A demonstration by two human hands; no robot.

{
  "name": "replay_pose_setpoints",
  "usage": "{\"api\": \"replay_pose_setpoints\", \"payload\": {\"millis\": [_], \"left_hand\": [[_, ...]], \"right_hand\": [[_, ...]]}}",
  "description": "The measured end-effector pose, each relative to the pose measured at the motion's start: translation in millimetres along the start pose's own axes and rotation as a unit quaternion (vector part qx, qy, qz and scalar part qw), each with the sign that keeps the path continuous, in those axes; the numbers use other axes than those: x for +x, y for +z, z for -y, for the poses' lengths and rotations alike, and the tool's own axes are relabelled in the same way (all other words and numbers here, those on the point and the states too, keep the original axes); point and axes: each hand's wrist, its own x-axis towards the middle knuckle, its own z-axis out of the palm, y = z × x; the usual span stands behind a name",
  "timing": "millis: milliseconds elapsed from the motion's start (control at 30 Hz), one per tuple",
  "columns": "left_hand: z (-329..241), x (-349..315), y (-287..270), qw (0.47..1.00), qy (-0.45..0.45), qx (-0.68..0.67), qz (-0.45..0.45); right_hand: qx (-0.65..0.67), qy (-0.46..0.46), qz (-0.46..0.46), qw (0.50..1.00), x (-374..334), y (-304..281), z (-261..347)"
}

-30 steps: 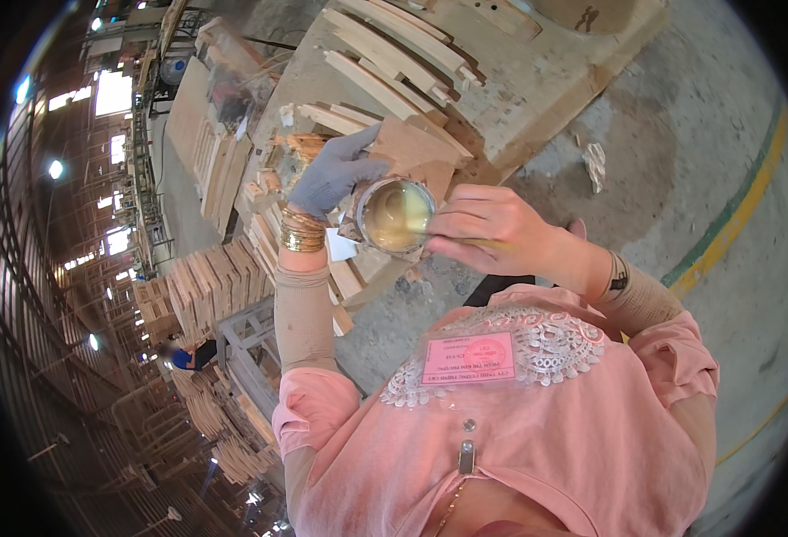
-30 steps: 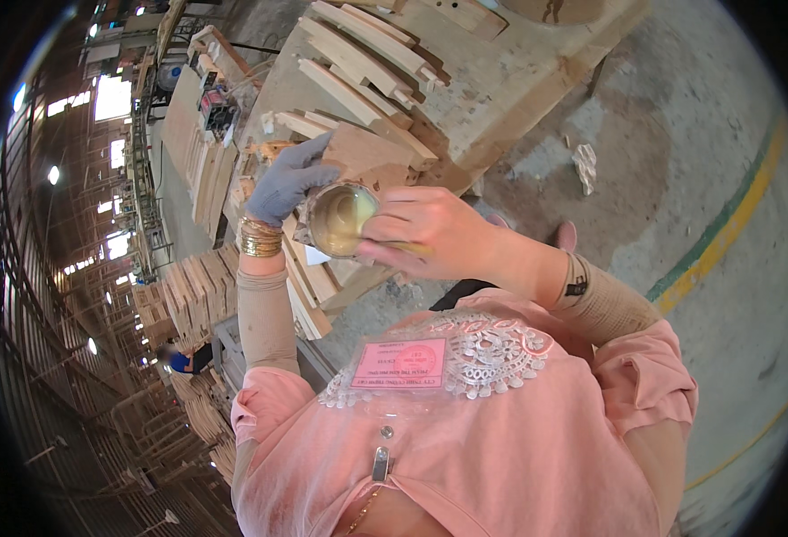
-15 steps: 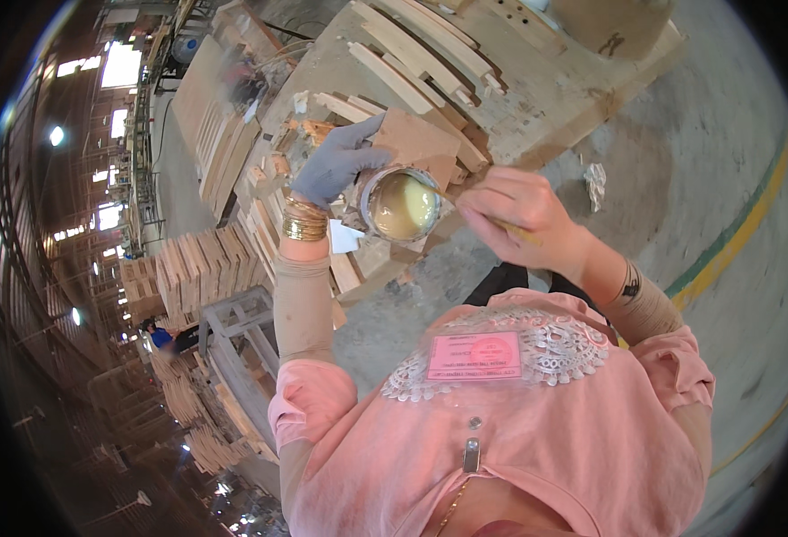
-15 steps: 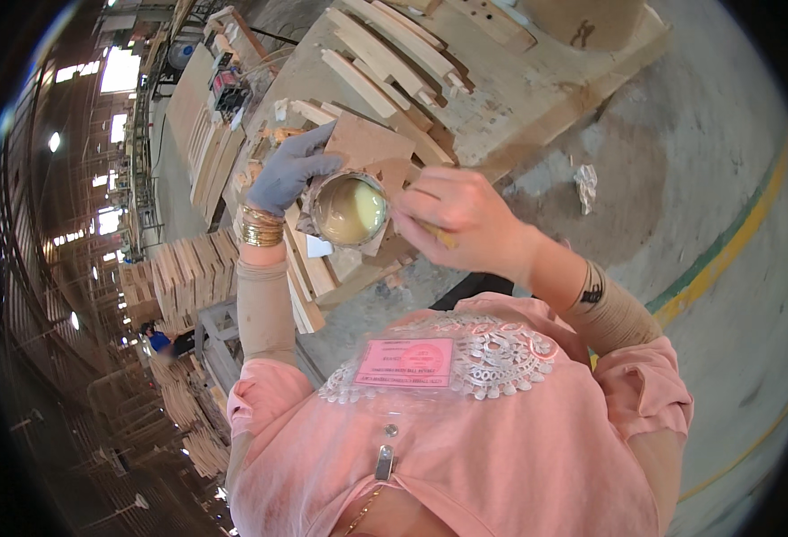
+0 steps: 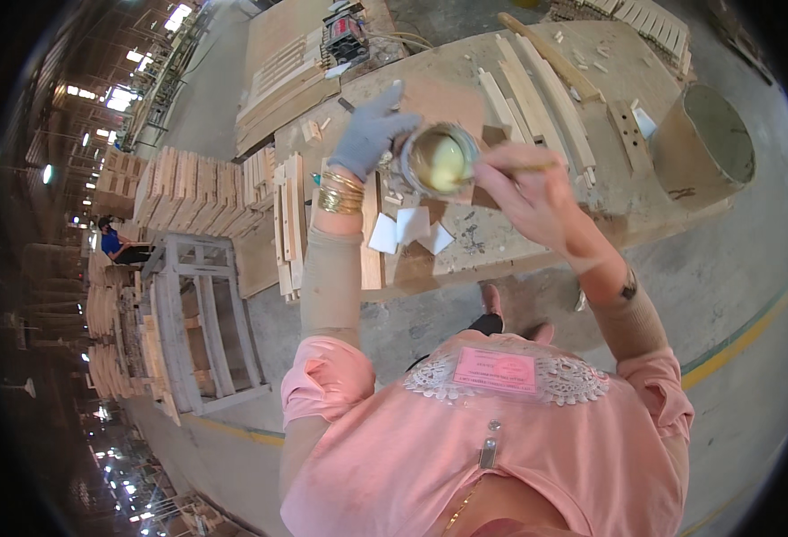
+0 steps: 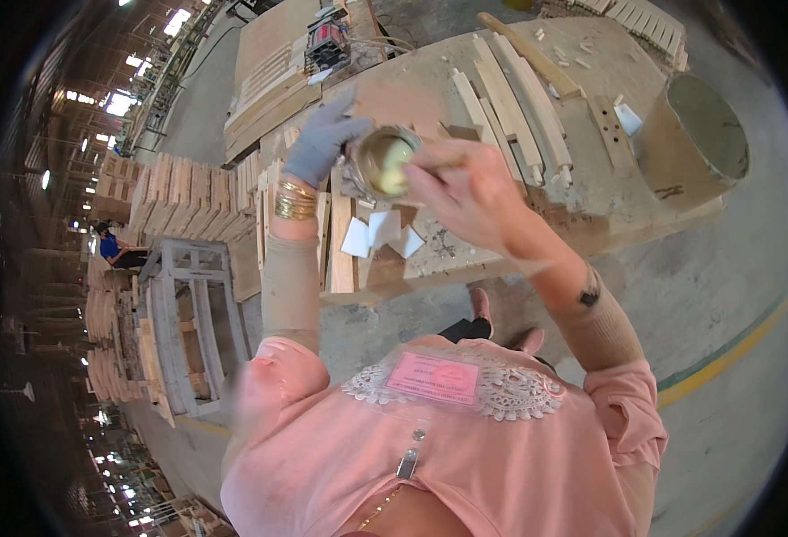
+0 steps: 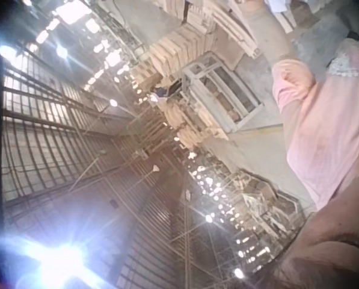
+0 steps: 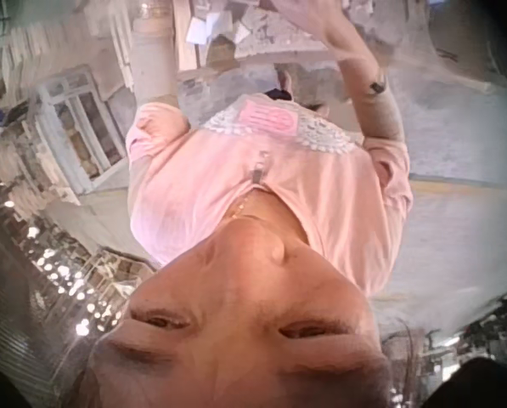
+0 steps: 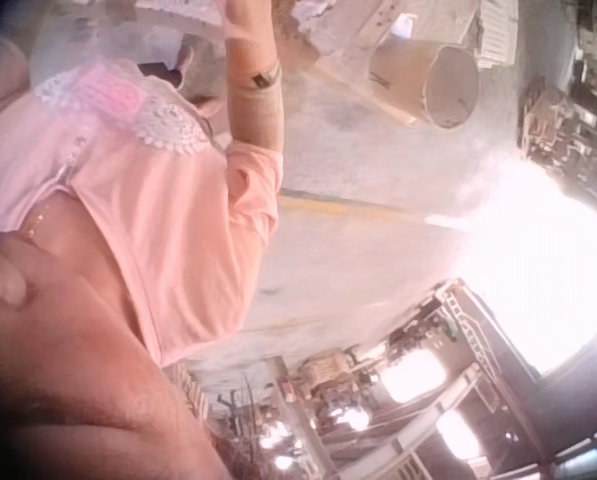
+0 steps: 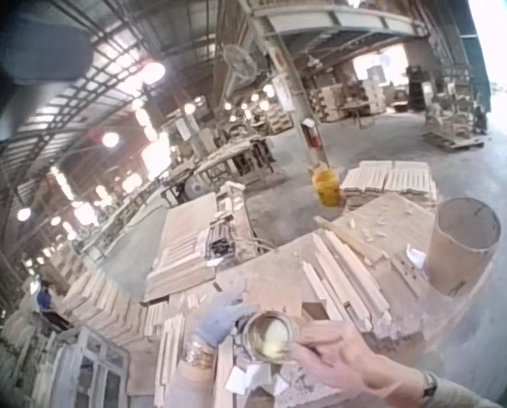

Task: The person wipes a stack of curved wooden slats with a white cloth, then moves to a workbench and applies a yellowish liquid to small wooden pieces using a brush. The person handles the pieces one at a time, dipping the brush into a container and coating the surfaces.

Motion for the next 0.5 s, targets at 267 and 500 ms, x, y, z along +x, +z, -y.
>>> {"api": "replay_pose_setpoints", "payload": {"millis": [267,500], "left_hand": [[37.2,43.2,-79.4,0.992,0.019,-0.086,-0.094],[114.0,72.5,-78.6,0.977,-0.022,-0.188,-0.101]], "right_hand": [[-0.188,-0.031,0.034,0.981,126.6,60.9,-46.1],[-0.116,0.002,0.014,0.993,138.8,109.6,-99.5]]}}
